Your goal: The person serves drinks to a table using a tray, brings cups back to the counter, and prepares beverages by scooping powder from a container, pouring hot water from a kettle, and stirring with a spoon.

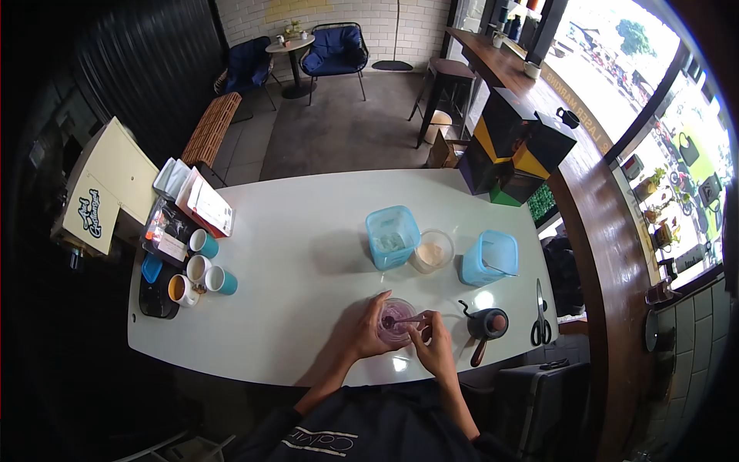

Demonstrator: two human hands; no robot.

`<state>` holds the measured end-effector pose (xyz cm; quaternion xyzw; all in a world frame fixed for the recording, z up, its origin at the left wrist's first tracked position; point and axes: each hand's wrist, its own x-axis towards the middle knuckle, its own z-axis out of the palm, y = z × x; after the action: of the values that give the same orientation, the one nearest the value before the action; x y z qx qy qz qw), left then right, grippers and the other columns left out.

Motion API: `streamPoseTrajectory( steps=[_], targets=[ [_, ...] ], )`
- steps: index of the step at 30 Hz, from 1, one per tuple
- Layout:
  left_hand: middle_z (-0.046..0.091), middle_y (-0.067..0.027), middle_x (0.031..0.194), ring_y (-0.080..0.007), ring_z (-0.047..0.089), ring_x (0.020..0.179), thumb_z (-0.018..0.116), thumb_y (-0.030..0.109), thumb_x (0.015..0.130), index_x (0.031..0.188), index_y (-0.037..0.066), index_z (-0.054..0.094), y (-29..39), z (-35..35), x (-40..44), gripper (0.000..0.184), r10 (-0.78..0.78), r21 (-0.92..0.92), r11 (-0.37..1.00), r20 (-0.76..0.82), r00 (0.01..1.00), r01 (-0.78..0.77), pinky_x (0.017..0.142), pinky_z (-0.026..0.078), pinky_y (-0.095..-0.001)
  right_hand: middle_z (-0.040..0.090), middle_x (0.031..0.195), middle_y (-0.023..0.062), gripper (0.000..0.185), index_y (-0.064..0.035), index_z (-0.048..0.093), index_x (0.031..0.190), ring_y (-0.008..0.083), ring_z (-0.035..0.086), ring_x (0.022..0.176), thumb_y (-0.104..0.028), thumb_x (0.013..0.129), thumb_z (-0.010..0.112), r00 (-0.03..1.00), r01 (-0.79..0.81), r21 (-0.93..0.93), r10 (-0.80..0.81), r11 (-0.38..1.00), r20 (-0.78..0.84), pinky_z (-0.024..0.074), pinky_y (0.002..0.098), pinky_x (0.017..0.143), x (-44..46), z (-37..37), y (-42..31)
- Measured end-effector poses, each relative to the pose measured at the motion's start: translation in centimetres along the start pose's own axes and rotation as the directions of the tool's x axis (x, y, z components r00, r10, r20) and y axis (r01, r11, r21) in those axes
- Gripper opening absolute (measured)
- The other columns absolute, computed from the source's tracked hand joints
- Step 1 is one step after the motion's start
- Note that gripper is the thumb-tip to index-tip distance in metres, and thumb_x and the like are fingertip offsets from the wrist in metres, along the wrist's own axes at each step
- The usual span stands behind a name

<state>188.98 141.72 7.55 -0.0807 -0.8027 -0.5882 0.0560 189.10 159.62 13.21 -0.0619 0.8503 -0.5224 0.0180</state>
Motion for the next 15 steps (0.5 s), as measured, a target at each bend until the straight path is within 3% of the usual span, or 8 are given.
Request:
streamPoseTrajectory(
  steps=[2,4,7,8,10,12,15],
  targets=[
    [0.050,-0.0211,0.138,-0.0361,0.050,0.131,0.092,0.036,0.064,0.142,0.002,0.043,0.0,-1.7,-0.5,0.098,-0.007,0.042,0.999,-0.015,1.000,0.008,0.108,0.043,-0.0446,0.057,0.076,0.0068,0.027,0.0010,0.052,0.103,0.0139,0.055,0.063,-0.014,0.092,0.071,1.000,0.007,-0.010,-0.007,1.000,0.003,0.0445,0.0293,0.059,-0.1,0.7,0.9],
    [0.050,-0.0200,0.139,-0.0365,0.049,0.131,0.091,0.034,0.066,0.138,0.004,0.050,-0.5,-4.3,-1.1,0.088,0.088,0.211,0.973,0.030,0.996,-0.093,0.109,0.042,-0.0451,0.056,0.070,0.0079,0.026,0.0012,0.048,0.094,0.0152,0.054,0.063,-0.020,0.098,0.063,0.998,-0.018,0.041,0.020,0.999,-0.052,0.0442,0.0298,0.060,-0.2,1.8,1.6],
    [0.052,-0.0185,0.138,-0.0359,0.050,0.131,0.089,0.031,0.067,0.131,0.006,0.058,-0.7,-9.2,-2.3,0.075,0.056,0.245,0.969,-0.055,0.997,-0.041,0.108,0.043,-0.0439,0.054,0.066,0.0051,0.031,-0.0010,0.048,0.091,0.0117,0.052,0.061,-0.028,0.104,0.055,0.991,-0.097,0.054,0.102,0.994,-0.092,0.0417,0.0286,0.056,-0.4,3.2,2.5],
    [0.059,-0.0165,0.129,-0.0340,0.056,0.123,0.086,0.024,0.072,0.122,0.005,0.063,-0.3,-10.8,-2.6,0.058,0.083,0.223,0.974,-0.166,0.983,-0.044,0.104,0.047,-0.0423,0.054,0.066,0.0051,0.031,-0.0010,0.048,0.091,0.0117,0.052,0.061,-0.028,0.104,0.055,0.993,-0.093,0.055,0.097,0.994,-0.074,0.0417,0.0286,0.056,-0.6,3.7,2.6],
    [0.062,-0.0160,0.123,-0.0330,0.060,0.117,0.083,0.020,0.075,0.118,0.004,0.064,-0.1,-14.6,-3.4,0.050,0.073,0.253,0.967,-0.281,0.957,0.001,0.100,0.048,-0.0411,0.056,0.071,0.0096,0.027,-0.0001,0.049,0.090,0.0176,0.053,0.064,-0.023,0.104,0.053,0.968,-0.207,0.107,0.220,0.972,-0.122,0.0429,0.0337,0.061,-0.8,4.5,2.3],
    [0.066,-0.0155,0.116,-0.0320,0.063,0.111,0.081,0.016,0.078,0.114,0.002,0.066,0.2,-18.3,-4.2,0.041,0.065,0.276,0.960,-0.390,0.919,0.049,0.096,0.050,-0.0399,0.053,0.070,0.0077,0.027,-0.0004,0.049,0.090,0.0157,0.050,0.065,-0.023,0.105,0.051,0.965,-0.221,0.079,0.230,0.972,-0.125,0.0415,0.0328,0.060,-0.8,5.0,2.7],
    [0.069,-0.0151,0.106,-0.0293,0.067,0.101,0.074,0.009,0.084,0.107,0.000,0.067,1.1,-23.2,-5.5,0.026,0.086,0.316,0.936,-0.626,0.775,0.152,0.090,0.051,-0.0376,0.046,0.069,0.0046,0.028,-0.0003,0.049,0.089,0.0124,0.042,0.064,-0.023,0.106,0.049,0.962,-0.216,0.037,0.219,0.976,-0.161,0.0376,0.0313,0.058,-1.1,6.2,1.8]
  ],
)
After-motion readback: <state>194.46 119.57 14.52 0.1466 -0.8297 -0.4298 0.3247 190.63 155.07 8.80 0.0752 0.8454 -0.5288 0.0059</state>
